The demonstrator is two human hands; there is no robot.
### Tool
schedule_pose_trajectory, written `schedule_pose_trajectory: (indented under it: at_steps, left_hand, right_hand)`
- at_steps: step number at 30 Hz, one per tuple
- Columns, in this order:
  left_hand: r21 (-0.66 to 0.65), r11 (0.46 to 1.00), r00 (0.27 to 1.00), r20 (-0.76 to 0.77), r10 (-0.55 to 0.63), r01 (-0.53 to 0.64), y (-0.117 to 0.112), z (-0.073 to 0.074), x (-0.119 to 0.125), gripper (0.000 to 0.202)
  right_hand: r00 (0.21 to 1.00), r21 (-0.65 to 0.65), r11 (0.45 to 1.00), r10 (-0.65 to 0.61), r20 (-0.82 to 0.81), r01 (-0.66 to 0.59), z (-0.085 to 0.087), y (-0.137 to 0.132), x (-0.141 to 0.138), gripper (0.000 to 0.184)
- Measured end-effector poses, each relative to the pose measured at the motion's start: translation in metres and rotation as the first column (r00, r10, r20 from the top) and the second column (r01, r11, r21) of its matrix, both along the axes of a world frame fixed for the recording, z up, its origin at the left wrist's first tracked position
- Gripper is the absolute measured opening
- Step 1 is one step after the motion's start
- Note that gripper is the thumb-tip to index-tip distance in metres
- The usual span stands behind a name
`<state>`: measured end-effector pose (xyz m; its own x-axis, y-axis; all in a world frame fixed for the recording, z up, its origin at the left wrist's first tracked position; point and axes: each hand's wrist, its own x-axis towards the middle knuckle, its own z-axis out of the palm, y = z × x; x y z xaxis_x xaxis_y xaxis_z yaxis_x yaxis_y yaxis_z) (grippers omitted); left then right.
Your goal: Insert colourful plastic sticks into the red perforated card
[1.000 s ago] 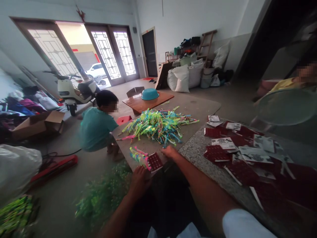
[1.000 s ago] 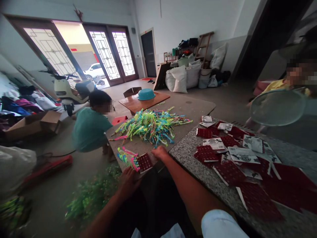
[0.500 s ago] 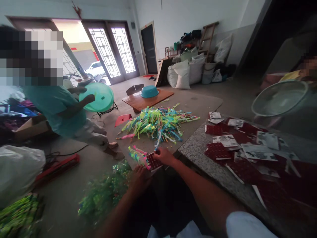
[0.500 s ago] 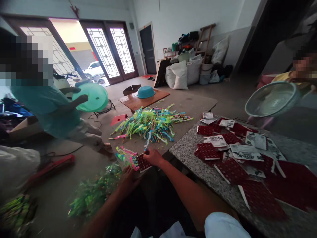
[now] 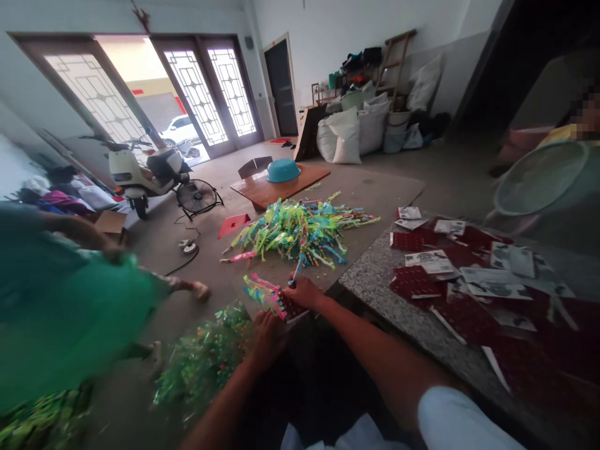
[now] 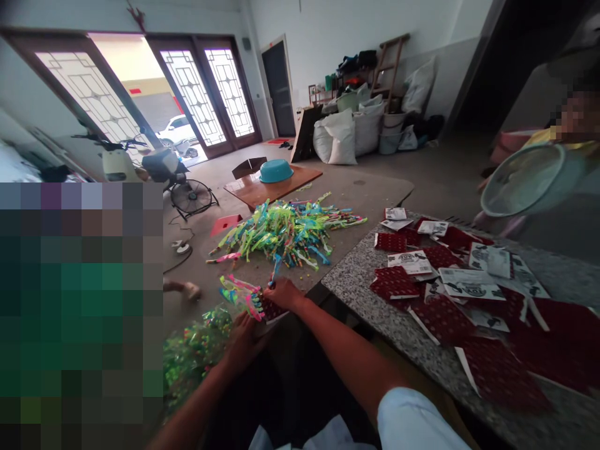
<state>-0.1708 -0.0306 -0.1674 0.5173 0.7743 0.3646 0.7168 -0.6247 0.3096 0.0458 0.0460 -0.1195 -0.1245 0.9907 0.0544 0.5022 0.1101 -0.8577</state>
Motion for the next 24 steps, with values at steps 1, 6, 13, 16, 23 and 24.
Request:
schedule_pose_trajectory:
  at_steps: [1,6,13,16,23,24]
  left_hand:
    - [-0.004,1.000,1.000,-0.004,-0.003,0.003,0.000,0.000,0.000,0.042]
    - [0.008,1.000,1.000,-0.003,0.010,-0.010,0.000,-0.001,0.000,0.041]
    - [-0.019,1.000,1.000,0.016,0.016,-0.016,-0.003,0.011,0.004,0.043]
    - [-0.034,0.999,1.000,0.009,0.015,-0.015,-0.004,0.012,0.005,0.042]
    - [-0.028,0.999,0.999,-0.018,0.029,-0.029,-0.004,0.008,0.004,0.037]
    - [-0.019,0.999,0.999,-0.019,0.030,-0.031,-0.004,0.007,0.004,0.039]
  right_hand:
    - [1.000,0.001,1.000,0.000,-0.012,0.000,-0.001,0.001,0.000,0.002]
    - [0.999,-0.063,0.997,0.047,-0.007,-0.047,-0.007,0.005,0.004,0.028]
    - [1.000,-0.151,0.988,-0.022,0.015,0.024,0.007,0.009,0.020,0.022]
    - [0.998,-0.159,0.987,0.014,0.060,-0.004,0.009,0.011,0.021,0.020]
    - [0.960,-0.030,0.996,0.093,0.266,-0.088,0.006,0.009,0.009,0.019]
    - [0.950,-0.021,0.994,0.106,0.293,-0.104,0.006,0.009,0.009,0.020]
